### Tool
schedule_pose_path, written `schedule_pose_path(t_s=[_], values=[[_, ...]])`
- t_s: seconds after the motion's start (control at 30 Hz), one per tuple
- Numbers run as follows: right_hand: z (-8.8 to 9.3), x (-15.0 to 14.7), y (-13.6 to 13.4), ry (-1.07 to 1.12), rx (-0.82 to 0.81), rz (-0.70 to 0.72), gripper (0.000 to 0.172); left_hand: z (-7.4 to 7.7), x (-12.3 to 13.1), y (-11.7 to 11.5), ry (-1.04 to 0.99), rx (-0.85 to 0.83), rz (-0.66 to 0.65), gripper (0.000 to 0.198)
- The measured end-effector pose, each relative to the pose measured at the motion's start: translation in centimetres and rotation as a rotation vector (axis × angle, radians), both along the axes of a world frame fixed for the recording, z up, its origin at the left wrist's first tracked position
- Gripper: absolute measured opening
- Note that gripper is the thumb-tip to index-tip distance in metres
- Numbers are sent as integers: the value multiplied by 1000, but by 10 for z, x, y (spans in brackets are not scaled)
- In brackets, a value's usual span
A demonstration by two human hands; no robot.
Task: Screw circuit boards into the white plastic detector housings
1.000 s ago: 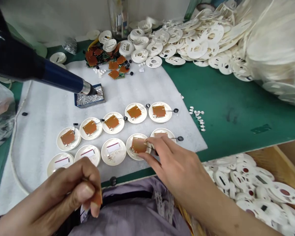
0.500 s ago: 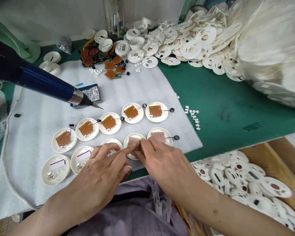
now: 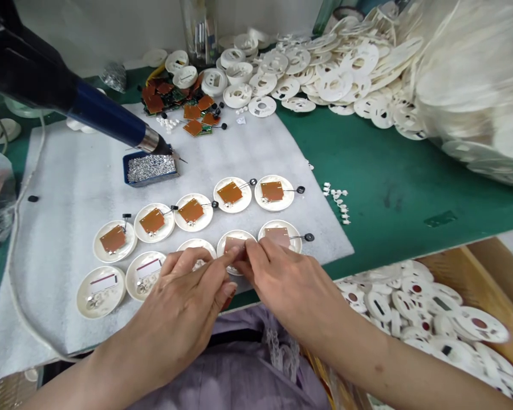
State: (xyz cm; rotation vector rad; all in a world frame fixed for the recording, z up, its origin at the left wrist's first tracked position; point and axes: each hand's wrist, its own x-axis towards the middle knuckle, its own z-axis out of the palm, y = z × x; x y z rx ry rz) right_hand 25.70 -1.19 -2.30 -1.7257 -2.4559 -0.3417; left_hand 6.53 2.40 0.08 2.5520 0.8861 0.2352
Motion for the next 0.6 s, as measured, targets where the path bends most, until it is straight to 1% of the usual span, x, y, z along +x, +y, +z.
schedule_pose_path(t_s=[0.2,0.33,0.4,0.47,0.53,0.6], values=[[0,3,4,15,-25,23,24,0,2,3,-27,-44,-11,33],[-2,6,1,52,-87,59,16,-1,4,3,-32,-16,6,33],[-3,10,-3,56,-116,61,18,-2,5,2,-38,-9,8,31],[-2,14,0,45,-130,65,24,-3,5,0,-43,-23,8,28],[0,22,12,39,-181,136,29,-4,5,-2,-45,-38,17,26],[3,34,34,79,-296,273,30,-5,6,-4,-39,-21,41,26]])
